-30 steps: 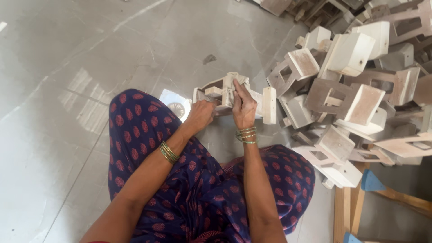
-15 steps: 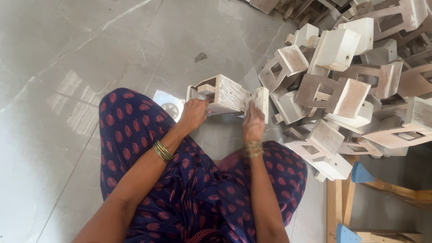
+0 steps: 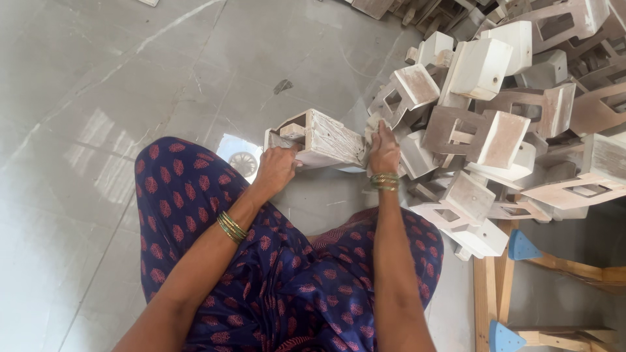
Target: The person sits on the floor next to a large pile of small unfinished wooden stools and wipes each stool with a cloth, one at a time, rubbing the seat and sides before setting the wiped stool aside and picking up the next one.
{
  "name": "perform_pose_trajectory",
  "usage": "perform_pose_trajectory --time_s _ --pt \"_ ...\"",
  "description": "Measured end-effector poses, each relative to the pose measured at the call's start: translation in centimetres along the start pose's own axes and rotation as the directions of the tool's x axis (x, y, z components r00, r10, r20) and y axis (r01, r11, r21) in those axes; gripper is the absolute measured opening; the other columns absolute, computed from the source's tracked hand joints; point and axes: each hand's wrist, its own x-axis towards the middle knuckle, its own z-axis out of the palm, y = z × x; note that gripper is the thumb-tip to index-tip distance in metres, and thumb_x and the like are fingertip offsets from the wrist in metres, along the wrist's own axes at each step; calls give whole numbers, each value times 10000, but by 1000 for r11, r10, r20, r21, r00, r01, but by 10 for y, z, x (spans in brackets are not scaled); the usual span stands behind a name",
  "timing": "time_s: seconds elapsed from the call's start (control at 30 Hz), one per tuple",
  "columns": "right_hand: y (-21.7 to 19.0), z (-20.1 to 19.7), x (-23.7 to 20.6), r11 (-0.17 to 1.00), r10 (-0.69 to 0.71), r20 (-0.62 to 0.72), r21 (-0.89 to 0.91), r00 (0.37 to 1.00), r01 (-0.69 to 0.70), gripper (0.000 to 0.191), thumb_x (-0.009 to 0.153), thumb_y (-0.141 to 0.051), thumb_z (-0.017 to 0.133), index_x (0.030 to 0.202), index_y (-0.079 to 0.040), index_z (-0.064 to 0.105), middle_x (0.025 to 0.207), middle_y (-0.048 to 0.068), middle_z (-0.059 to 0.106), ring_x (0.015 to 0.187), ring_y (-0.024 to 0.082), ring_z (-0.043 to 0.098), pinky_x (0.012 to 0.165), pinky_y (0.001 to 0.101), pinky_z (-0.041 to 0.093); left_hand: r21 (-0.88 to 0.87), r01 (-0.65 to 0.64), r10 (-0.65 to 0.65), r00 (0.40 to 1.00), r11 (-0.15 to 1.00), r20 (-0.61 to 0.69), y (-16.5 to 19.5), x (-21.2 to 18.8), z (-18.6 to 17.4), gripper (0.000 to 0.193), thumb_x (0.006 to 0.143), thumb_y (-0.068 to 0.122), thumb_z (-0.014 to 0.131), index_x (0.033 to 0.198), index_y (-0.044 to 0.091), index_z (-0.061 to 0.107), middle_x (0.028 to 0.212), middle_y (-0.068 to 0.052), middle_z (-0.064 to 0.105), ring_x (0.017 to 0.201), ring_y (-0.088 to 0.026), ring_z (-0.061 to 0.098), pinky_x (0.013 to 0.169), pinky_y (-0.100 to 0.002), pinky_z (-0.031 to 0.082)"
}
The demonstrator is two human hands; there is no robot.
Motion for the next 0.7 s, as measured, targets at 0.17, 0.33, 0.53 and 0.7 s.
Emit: perform_pose_trajectory --time_s 0.17,0.33,0.53,0.7 --pt "5 -5 -42 995 27 -4 -101 1000 -28 519 990 -229 621 1451 5 574 1259 312 665 1114 464 648 948 482 499 33 -3 4 1000 999 -22 -1 -4 9 242 838 102 754 1047 -4 694 771 -225 711 775 -393 719 715 -482 568" --pt "11 -37 -80 970 240 136 -7 961 -241 464 974 -236 626 1370 5 621 1094 268 719 974 388 724 932 458 543 39 19 -19 1000 999 1 -2 -2 14 248 825 55 735 1061 -8 693 800 -222 719 789 -385 727 725 -465 581" --pt "43 -53 -111 885 456 170 17 874 -465 306 967 -192 665 1112 75 694 890 205 701 786 325 657 771 437 550 -82 -12 10 1000 997 -23 -4 1 3 325 898 221 723 1111 -22 688 757 -236 693 742 -397 702 708 -488 545" --pt "58 -48 -110 166 796 314 709 517 -685 401 831 -83 604 1215 32 595 977 99 667 824 231 665 700 399 574 -264 79 -83 996 961 -7 -2 7 7 429 1089 376 535 1023 -8 715 653 -188 673 649 -324 689 686 -426 536"
